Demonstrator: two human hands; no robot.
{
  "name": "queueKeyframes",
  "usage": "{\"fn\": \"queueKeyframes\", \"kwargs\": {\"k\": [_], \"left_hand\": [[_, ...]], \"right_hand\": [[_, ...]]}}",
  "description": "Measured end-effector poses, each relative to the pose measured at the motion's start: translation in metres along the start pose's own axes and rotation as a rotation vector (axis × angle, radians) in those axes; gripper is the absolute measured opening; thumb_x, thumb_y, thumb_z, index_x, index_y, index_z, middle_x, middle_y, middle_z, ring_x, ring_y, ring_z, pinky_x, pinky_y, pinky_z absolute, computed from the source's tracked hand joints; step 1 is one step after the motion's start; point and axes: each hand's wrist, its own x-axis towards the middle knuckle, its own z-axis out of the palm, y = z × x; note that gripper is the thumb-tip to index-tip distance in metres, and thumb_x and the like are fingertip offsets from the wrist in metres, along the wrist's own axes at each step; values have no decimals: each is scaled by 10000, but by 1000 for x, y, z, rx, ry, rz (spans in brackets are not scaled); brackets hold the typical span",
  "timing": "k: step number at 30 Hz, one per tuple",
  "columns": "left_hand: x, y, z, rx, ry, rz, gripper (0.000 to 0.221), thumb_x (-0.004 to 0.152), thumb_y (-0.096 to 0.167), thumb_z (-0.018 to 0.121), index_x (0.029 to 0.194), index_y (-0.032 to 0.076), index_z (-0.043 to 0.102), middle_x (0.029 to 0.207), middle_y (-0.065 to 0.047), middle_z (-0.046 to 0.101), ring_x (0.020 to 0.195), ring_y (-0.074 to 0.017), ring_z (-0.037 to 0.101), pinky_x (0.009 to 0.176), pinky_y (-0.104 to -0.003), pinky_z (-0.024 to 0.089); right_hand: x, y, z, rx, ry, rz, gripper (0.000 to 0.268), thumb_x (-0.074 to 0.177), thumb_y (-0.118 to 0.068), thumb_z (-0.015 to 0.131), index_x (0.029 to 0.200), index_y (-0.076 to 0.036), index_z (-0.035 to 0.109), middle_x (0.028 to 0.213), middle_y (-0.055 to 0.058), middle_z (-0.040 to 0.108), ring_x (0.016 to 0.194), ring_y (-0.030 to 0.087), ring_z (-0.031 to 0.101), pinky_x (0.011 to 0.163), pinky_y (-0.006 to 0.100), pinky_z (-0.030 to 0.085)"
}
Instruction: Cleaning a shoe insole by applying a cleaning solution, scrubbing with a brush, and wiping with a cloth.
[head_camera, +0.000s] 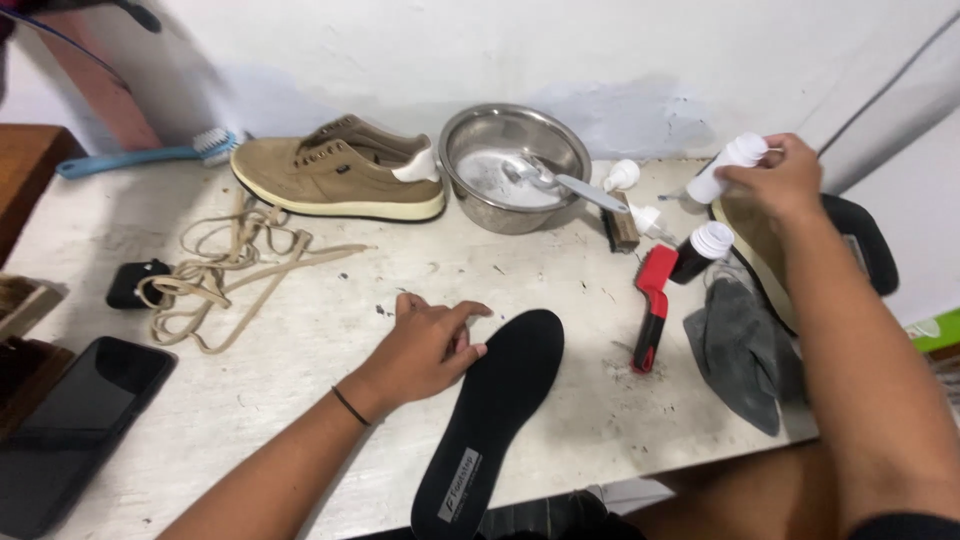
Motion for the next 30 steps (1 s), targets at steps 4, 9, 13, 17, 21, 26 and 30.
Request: {"fn": "queueKeyframes", "kwargs": {"k": [4, 9, 13, 17, 21, 26, 30], "left_hand": [[0, 0, -2, -15, 14, -4, 348, 954, 318, 654, 1284, 211, 619, 732, 123, 675, 732, -117, 642, 946, -384, 271], [-1, -3, -1, -59, 17, 9, 328, 949, 286, 668, 1265, 215, 620, 701, 121, 644, 712, -107, 608, 970, -375, 262], [0, -2, -1, -49, -25, 10, 352, 965, 318, 649, 1296, 206, 611, 719, 114, 658, 714, -114, 637, 951, -380, 267], [-1, -1, -2, -22, 0, 24, 338, 966, 308, 635, 1287, 202, 620, 702, 130, 650, 692, -106, 632, 940, -380, 274], [1, -2, 1, -8, 1, 19, 324, 968, 317, 622, 1275, 213, 622, 699, 139, 659, 698, -105, 629, 950, -379, 260], [1, -3, 0, -22, 8, 16, 305, 967, 313, 618, 1257, 223, 636, 685, 143, 661, 674, -100, 618, 942, -368, 260], [0, 19, -19, -8, -118, -113, 435, 992, 320, 578, 1397, 161, 567, 811, -74, 740, 849, -265, 699, 1060, -452, 278]], "right_hand": [[63, 44, 45, -72, 37, -90, 554, 676, -298, 936, 1116, -148, 635, 1002, 30, 699, 889, 166, 655, 776, 330, 496], [64, 49, 61, -48, 4, -18, 612, 616, -282, 968, 1122, -154, 649, 1039, 37, 673, 926, 171, 625, 799, 328, 505], [31, 33, 34, -26, 31, 17, 719, 787, -334, 891, 1387, -164, 532, 1180, 110, 644, 1092, 249, 621, 944, 366, 472], [-30, 14, 3, 158, 132, -247, 188, 1101, -231, 564, 1267, -148, 589, 1032, 64, 740, 978, 150, 710, 832, 290, 537], [-71, 38, -17, 18, -94, -216, 483, 982, -260, 740, 1397, -103, 547, 1208, 88, 673, 1101, 202, 607, 949, 370, 467], [-109, 15, -13, -258, -319, 13, 767, 781, -399, 804, 1462, -144, 562, 1246, 118, 652, 1089, 274, 595, 900, 427, 466], [-95, 62, 8, 21, -217, -195, 651, 766, -259, 933, 1301, 9, 676, 802, 131, 642, 842, 251, 631, 836, 374, 490]]}}
